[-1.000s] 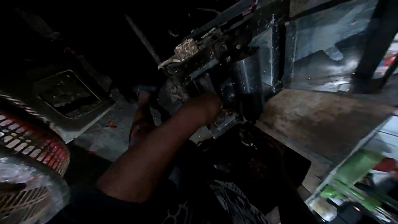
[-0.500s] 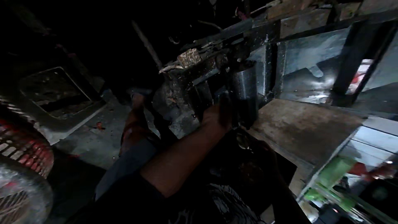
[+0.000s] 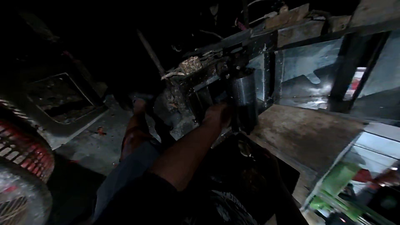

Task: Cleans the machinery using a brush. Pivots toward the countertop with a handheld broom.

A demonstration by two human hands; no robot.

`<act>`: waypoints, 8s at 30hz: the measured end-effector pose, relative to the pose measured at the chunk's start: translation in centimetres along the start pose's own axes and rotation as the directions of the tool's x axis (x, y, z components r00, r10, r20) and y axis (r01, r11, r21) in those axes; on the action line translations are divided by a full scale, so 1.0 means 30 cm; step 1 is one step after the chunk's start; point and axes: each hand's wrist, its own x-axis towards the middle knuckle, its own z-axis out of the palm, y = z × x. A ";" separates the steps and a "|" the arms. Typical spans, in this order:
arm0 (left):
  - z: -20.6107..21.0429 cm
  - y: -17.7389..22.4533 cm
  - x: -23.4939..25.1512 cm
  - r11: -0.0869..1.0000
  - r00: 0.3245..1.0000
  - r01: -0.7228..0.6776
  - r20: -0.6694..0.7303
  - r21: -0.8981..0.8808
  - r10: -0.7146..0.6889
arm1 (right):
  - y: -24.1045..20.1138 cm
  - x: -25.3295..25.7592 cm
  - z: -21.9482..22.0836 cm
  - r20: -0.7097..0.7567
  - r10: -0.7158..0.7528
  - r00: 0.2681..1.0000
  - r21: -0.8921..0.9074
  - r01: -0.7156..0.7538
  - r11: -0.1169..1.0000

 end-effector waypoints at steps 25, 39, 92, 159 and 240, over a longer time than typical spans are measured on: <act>-0.089 -0.120 -0.410 0.960 0.935 -0.030 -0.332 0.277 0.125 | 0.075 -0.097 0.027 -0.127 -0.096 0.987 0.274 0.128 0.953; 0.064 0.070 -0.581 0.851 0.913 -0.289 0.392 0.439 0.108 | 0.149 -0.225 0.005 -0.214 -0.102 0.972 0.296 0.164 0.941; -0.084 0.098 -0.769 0.659 0.982 0.154 -0.041 0.736 -0.184 | -0.117 0.261 -0.212 -0.293 -0.304 0.907 0.326 0.393 0.860; -0.375 -0.350 -0.937 0.765 0.909 0.415 -0.205 0.493 -0.362 | -0.693 0.107 0.245 -0.132 -0.594 0.794 0.482 0.575 0.661; -0.440 -0.168 -0.651 0.993 0.467 -0.091 -0.878 0.074 0.108 | -0.008 -0.284 0.087 -0.142 0.000 0.990 0.370 0.053 0.928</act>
